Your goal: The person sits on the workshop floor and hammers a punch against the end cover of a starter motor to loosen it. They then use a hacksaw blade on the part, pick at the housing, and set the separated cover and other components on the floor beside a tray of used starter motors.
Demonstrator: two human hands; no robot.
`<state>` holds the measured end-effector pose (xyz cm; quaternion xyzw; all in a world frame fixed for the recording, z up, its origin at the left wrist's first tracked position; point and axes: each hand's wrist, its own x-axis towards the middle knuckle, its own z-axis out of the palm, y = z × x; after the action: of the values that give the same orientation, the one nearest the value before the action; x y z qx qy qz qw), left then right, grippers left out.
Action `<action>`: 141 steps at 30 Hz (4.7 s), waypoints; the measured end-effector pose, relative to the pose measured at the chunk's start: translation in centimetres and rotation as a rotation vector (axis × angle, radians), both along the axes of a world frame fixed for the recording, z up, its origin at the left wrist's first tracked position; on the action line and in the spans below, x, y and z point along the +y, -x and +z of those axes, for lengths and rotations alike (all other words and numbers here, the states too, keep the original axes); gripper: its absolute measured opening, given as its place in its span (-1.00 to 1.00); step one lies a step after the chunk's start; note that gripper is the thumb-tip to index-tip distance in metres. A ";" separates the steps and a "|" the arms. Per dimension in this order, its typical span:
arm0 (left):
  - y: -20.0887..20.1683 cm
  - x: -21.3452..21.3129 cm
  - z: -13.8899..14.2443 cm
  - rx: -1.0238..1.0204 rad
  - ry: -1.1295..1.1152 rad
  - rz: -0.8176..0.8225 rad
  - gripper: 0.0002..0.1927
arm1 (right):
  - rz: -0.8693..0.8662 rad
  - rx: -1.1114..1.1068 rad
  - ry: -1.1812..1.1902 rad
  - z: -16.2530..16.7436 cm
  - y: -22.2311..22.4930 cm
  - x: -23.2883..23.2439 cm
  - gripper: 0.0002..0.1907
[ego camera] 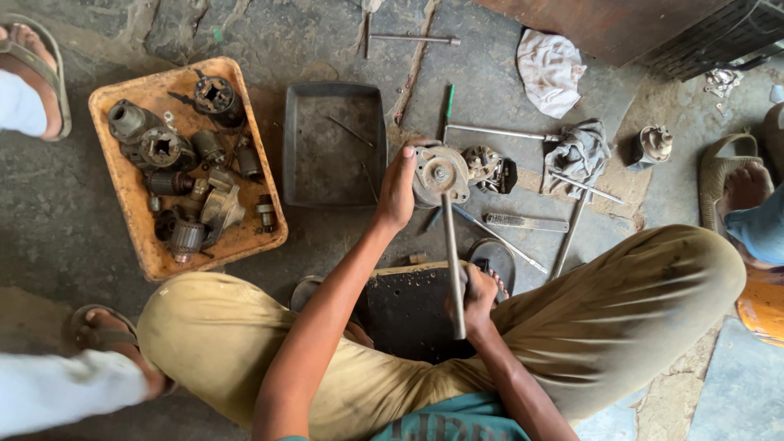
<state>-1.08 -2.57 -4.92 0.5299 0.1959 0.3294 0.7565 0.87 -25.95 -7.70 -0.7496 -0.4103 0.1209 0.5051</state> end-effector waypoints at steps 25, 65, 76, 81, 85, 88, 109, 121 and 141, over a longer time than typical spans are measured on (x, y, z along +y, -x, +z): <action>0.2 0.4 -0.4 0.071 -0.119 -0.003 -0.38 | 0.011 0.277 0.122 -0.4 0.5 1.1 -0.75; 0.6 0.7 0.5 0.135 -0.135 0.012 -0.48 | -0.223 0.453 0.116 -0.6 0.3 0.0 -0.59; 0.6 0.7 0.9 0.175 -0.180 0.021 -0.48 | -0.188 0.382 -0.112 -0.5 0.4 0.2 -0.60; 0.6 0.8 0.8 0.174 -0.173 0.049 -0.47 | -0.199 0.539 0.053 -0.4 0.7 0.3 -0.70; 0.8 0.7 0.6 0.190 -0.228 0.044 -0.48 | -0.198 0.406 -0.114 -0.6 0.5 0.3 -0.62; 0.9 0.8 0.8 0.248 -0.198 0.037 -0.50 | -0.192 0.413 -0.021 -0.7 0.2 0.5 -0.63; 1.4 1.0 1.8 0.261 -0.337 0.033 -0.55 | -0.216 0.400 0.118 -0.9 0.7 -0.2 -0.63; 1.1 1.0 1.4 0.244 -0.335 0.037 -0.54 | -0.162 0.399 -0.153 -0.6 0.7 -0.6 -0.61; 0.7 1.0 1.0 0.204 -0.298 0.034 -0.50 | -0.147 -0.025 -0.123 -1.1 0.7 -0.9 -0.71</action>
<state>-1.83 -1.54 -3.96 0.6635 0.2293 0.3121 0.6401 0.21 -26.82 -8.83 -0.7467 -0.3673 0.0489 0.5525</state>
